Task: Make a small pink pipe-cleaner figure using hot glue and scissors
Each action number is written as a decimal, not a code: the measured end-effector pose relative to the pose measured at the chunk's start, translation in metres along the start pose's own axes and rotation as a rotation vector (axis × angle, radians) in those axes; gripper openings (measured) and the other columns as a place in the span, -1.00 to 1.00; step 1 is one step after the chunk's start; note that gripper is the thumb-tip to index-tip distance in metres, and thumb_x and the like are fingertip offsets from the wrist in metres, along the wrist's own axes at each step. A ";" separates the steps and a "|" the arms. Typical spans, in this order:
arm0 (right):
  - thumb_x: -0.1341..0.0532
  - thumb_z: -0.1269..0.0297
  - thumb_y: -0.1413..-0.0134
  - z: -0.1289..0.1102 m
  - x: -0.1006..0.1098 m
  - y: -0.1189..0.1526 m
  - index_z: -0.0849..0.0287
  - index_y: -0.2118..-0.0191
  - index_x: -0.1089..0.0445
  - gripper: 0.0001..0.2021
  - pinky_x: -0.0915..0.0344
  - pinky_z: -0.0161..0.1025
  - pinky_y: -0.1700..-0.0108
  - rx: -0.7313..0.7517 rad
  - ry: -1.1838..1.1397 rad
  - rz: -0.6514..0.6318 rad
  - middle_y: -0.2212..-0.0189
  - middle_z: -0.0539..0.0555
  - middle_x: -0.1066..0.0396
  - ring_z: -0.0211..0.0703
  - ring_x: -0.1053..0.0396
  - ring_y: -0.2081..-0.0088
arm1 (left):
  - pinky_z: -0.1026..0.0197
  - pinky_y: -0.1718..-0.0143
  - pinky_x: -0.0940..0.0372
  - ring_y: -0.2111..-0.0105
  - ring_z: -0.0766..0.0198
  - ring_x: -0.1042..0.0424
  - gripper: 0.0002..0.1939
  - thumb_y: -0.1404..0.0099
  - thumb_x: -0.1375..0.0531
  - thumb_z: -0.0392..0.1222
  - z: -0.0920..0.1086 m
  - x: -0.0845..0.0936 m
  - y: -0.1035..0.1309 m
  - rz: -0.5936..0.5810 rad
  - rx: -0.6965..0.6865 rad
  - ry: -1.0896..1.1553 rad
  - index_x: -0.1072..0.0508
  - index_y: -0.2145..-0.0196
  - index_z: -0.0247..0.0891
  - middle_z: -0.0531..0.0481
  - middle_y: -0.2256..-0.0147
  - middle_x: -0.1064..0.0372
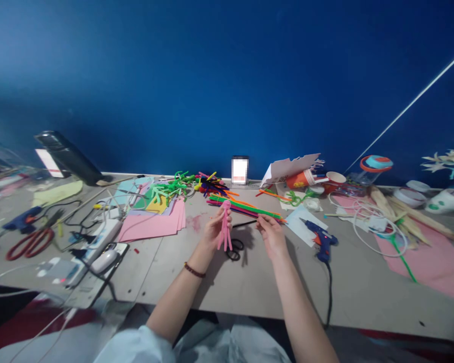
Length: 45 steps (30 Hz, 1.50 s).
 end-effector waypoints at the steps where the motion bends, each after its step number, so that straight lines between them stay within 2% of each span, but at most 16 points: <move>1: -0.42 0.12 0.35 -0.001 0.003 -0.002 0.17 0.38 -0.44 -0.67 -0.39 -0.24 0.41 0.010 -0.012 0.019 0.54 -0.03 -0.41 -0.28 -0.36 0.53 | 0.46 0.49 -0.31 0.50 0.49 -0.35 -0.84 -0.21 -0.10 -0.44 0.002 0.001 0.000 0.004 -0.005 0.006 -0.39 0.28 -0.28 0.01 0.37 -0.35; 9: -0.43 0.12 0.34 -0.029 0.025 -0.010 0.15 0.40 -0.41 -0.67 -0.42 -0.19 0.36 0.101 -0.027 0.113 0.53 -0.02 -0.38 -0.23 -0.37 0.49 | 0.46 0.50 -0.29 0.51 0.48 -0.35 -0.81 -0.31 0.01 -0.41 0.022 0.009 -0.003 0.016 -0.100 0.124 -0.38 0.28 -0.29 0.03 0.40 -0.36; 13: -0.41 0.16 0.29 -0.063 0.034 -0.003 0.18 0.36 -0.45 -0.69 -0.40 -0.20 0.33 0.227 0.050 0.165 0.51 -0.01 -0.41 -0.26 -0.37 0.49 | 0.45 0.49 -0.29 0.51 0.49 -0.34 -0.85 -0.27 -0.04 -0.42 0.030 0.014 -0.005 0.029 -0.163 0.085 -0.38 0.29 -0.30 0.02 0.40 -0.37; 17: -0.40 0.15 0.26 -0.103 0.053 0.001 0.19 0.35 -0.47 -0.70 -0.39 -0.23 0.35 0.352 0.188 0.206 0.52 -0.01 -0.43 -0.27 -0.38 0.50 | 0.42 0.49 -0.30 0.50 0.47 -0.36 -0.82 -0.26 -0.02 -0.44 0.038 0.019 -0.006 0.082 -0.202 0.126 -0.40 0.29 -0.30 0.01 0.40 -0.39; 21: -0.42 0.10 0.33 -0.128 0.065 -0.013 0.18 0.39 -0.48 -0.68 -0.37 -0.25 0.43 0.289 0.399 0.129 0.56 0.01 -0.44 -0.24 -0.39 0.53 | 0.40 0.48 -0.29 0.50 0.46 -0.37 -0.82 -0.26 -0.03 -0.43 0.041 0.020 -0.005 0.088 -0.216 0.147 -0.40 0.31 -0.30 0.01 0.40 -0.41; 25: -0.43 0.06 0.39 -0.137 0.052 -0.043 0.20 0.39 -0.49 -0.62 -0.36 -0.26 0.46 0.194 0.569 -0.030 0.55 0.04 -0.46 -0.22 -0.41 0.53 | 0.40 0.49 -0.29 0.50 0.46 -0.37 -0.83 -0.25 -0.04 -0.44 0.036 0.018 -0.006 0.100 -0.193 0.151 -0.40 0.30 -0.31 0.00 0.40 -0.41; 29: -0.44 0.08 0.40 -0.141 0.020 -0.080 0.22 0.41 -0.47 -0.63 -0.37 -0.25 0.46 0.149 0.686 -0.183 0.55 0.05 -0.47 -0.20 -0.42 0.54 | 0.41 0.50 -0.29 0.51 0.46 -0.36 -0.84 -0.24 -0.06 -0.45 0.029 0.016 -0.007 0.085 -0.180 0.137 -0.38 0.26 -0.32 0.01 0.40 -0.40; 33: -0.40 0.18 0.24 -0.145 -0.024 -0.113 0.22 0.38 -0.45 -0.73 -0.40 -0.26 0.37 0.136 0.781 -0.348 0.54 0.03 -0.46 -0.24 -0.42 0.51 | 0.41 0.52 -0.31 0.52 0.46 -0.36 -0.83 -0.23 -0.06 -0.45 0.025 0.016 -0.009 0.070 -0.166 0.126 -0.37 0.25 -0.32 0.01 0.40 -0.39; 37: -0.36 0.27 0.17 -0.143 -0.057 -0.139 0.22 0.38 -0.44 -0.82 -0.36 -0.32 0.43 0.212 0.785 -0.402 0.61 -0.02 -0.40 -0.29 -0.37 0.55 | 0.40 0.52 -0.31 0.51 0.44 -0.37 -0.82 -0.23 -0.05 -0.46 0.025 0.017 -0.009 0.079 -0.160 0.136 -0.38 0.26 -0.32 0.00 0.40 -0.39; 39: -0.34 0.29 0.14 -0.133 -0.061 -0.144 0.21 0.38 -0.44 -0.85 -0.34 -0.36 0.46 0.247 0.775 -0.407 0.61 -0.03 -0.40 -0.30 -0.36 0.55 | 0.40 0.52 -0.31 0.51 0.45 -0.36 -0.82 -0.23 -0.05 -0.46 0.026 0.017 -0.008 0.084 -0.160 0.138 -0.39 0.27 -0.31 0.01 0.40 -0.39; 41: -0.31 0.30 0.12 -0.115 -0.054 -0.142 0.19 0.37 -0.43 -0.87 -0.34 -0.37 0.47 0.235 0.758 -0.417 0.60 -0.04 -0.40 -0.31 -0.36 0.56 | 0.40 0.52 -0.30 0.52 0.45 -0.36 -0.83 -0.23 -0.06 -0.46 0.026 0.017 -0.008 0.085 -0.161 0.133 -0.39 0.28 -0.30 0.01 0.40 -0.39; 43: -0.31 0.31 0.12 -0.093 -0.039 -0.134 0.19 0.35 -0.44 -0.86 -0.35 -0.36 0.46 0.193 0.773 -0.401 0.58 -0.03 -0.43 -0.32 -0.36 0.56 | 0.40 0.52 -0.30 0.51 0.45 -0.36 -0.82 -0.22 -0.06 -0.46 0.025 0.015 -0.008 0.075 -0.155 0.127 -0.39 0.27 -0.30 0.01 0.40 -0.39; 45: -0.30 0.32 0.11 -0.070 -0.017 -0.122 0.19 0.35 -0.44 -0.86 -0.37 -0.35 0.47 0.073 0.779 -0.370 0.55 0.00 -0.45 -0.30 -0.37 0.56 | 0.41 0.52 -0.30 0.51 0.45 -0.36 -0.83 -0.21 -0.07 -0.47 0.023 0.014 -0.009 0.056 -0.148 0.126 -0.38 0.28 -0.31 0.02 0.40 -0.39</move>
Point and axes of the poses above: each hand's wrist, its own y-axis away from the middle knuckle, its own x-axis out of the back of the hand, z = x × y, the point moved 6 cm from there along -y, towards the middle knuckle
